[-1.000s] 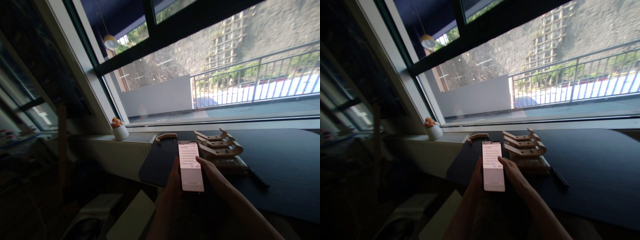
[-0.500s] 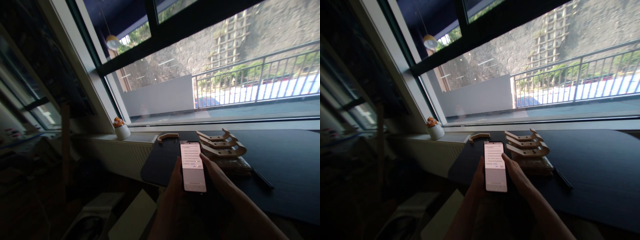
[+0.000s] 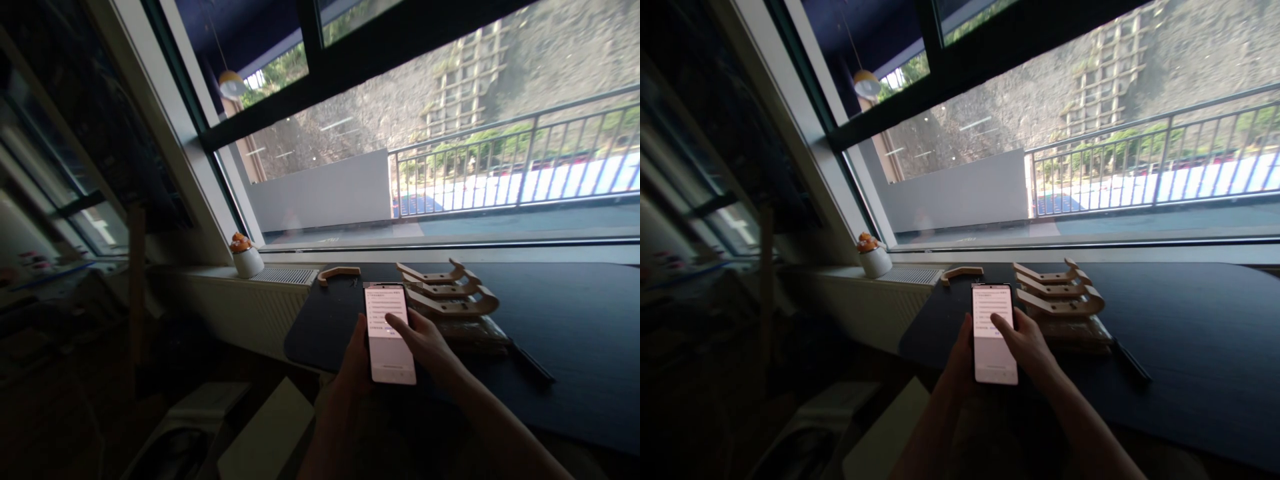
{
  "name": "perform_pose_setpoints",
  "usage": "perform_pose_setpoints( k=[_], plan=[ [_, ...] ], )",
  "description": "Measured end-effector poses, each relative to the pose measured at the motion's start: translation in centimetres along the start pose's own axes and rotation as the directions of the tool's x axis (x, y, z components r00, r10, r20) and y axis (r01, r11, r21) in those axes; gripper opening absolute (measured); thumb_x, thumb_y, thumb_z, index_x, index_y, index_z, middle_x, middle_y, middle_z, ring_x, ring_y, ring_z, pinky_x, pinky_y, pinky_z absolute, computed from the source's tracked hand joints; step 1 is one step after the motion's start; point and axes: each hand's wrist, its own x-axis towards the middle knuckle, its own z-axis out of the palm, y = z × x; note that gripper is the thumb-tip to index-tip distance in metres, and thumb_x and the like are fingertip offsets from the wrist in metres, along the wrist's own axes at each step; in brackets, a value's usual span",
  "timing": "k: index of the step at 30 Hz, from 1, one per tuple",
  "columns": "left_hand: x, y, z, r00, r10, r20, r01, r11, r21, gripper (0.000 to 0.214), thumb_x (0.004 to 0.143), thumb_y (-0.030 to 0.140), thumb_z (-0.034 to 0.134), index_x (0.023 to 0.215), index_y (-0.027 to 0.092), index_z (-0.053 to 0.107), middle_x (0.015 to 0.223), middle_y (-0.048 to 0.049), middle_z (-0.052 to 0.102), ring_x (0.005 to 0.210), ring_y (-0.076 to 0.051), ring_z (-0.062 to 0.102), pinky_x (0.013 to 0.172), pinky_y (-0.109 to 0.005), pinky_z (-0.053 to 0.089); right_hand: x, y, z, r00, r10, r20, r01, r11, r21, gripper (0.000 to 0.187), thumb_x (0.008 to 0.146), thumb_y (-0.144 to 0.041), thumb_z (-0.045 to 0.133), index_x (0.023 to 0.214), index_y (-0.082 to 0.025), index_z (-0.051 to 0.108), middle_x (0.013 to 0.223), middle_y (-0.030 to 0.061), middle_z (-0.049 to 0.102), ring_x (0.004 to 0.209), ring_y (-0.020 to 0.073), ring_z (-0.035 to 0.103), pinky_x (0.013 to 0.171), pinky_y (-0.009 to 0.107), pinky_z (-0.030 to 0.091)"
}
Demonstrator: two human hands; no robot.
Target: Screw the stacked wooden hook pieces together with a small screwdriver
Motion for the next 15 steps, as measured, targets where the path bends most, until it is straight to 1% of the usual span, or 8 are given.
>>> perform_pose_setpoints(
  k=[2,4,8,12,15],
  plan=[
    [-0.1,0.1,0.2,1.000,0.013,0.004,-0.013,1.000,0.000,0.064,0.092,0.057,0.041,0.127,0.006,0.060,0.105,-0.0179,0.073,0.093,-0.031,0.070,0.088,-0.041,0.050,0.0,0.2,-0.1,1.000,0.002,0.005,-0.002,1.000,0.013,0.047,0.068,-0.056,0.072,0.094,-0.017,0.071,0.086,0.0070,0.076,0.082,0.0304,0.069,0.067,0.036,0.051],
    [-0.1,0.1,0.3,0.999,0.017,0.033,-0.017,1.000,-0.011,0.063,0.093,0.055,0.038,0.126,0.006,0.060,0.107,-0.0177,0.072,0.096,-0.031,0.069,0.089,-0.041,0.050,0.0,0.3,-0.3,1.000,0.004,0.024,-0.005,0.999,0.037,0.048,0.073,-0.060,0.067,0.096,-0.017,0.072,0.088,0.0073,0.076,0.084,0.0307,0.069,0.069,0.037,0.052],
    [-0.2,0.1,0.4,0.997,0.005,0.079,-0.001,0.999,-0.042,0.062,0.093,0.056,0.040,0.125,0.007,0.061,0.111,-0.0168,0.071,0.102,-0.032,0.067,0.093,-0.041,0.048,-0.4,0.8,-0.7,0.998,0.010,0.058,-0.015,0.995,0.095,0.051,0.081,-0.062,0.058,0.104,-0.018,0.071,0.101,0.0078,0.076,0.096,0.0310,0.068,0.077,0.036,0.052],
    [-0.1,0.1,0.3,0.999,-0.005,0.052,0.008,0.998,-0.057,0.062,0.093,0.056,0.038,0.121,0.006,0.063,0.106,-0.0163,0.073,0.103,-0.031,0.067,0.095,-0.042,0.047,-0.9,1.5,-1.0,0.995,0.030,0.091,-0.042,0.990,0.133,0.053,0.086,-0.061,0.052,0.113,-0.019,0.069,0.108,0.0071,0.074,0.100,0.0310,0.067,0.085,0.039,0.050],
    [0.0,0.1,0.2,0.999,-0.015,0.046,0.017,0.999,-0.050,0.064,0.094,0.057,0.035,0.118,0.006,0.065,0.101,-0.0165,0.074,0.100,-0.031,0.068,0.095,-0.042,0.047,-1.1,2.4,-1.2,0.993,0.044,0.113,-0.063,0.984,0.166,0.051,0.087,-0.059,0.052,0.111,-0.018,0.070,0.108,0.0072,0.074,0.100,0.0320,0.067,0.089,0.041,0.048]
  ],
)
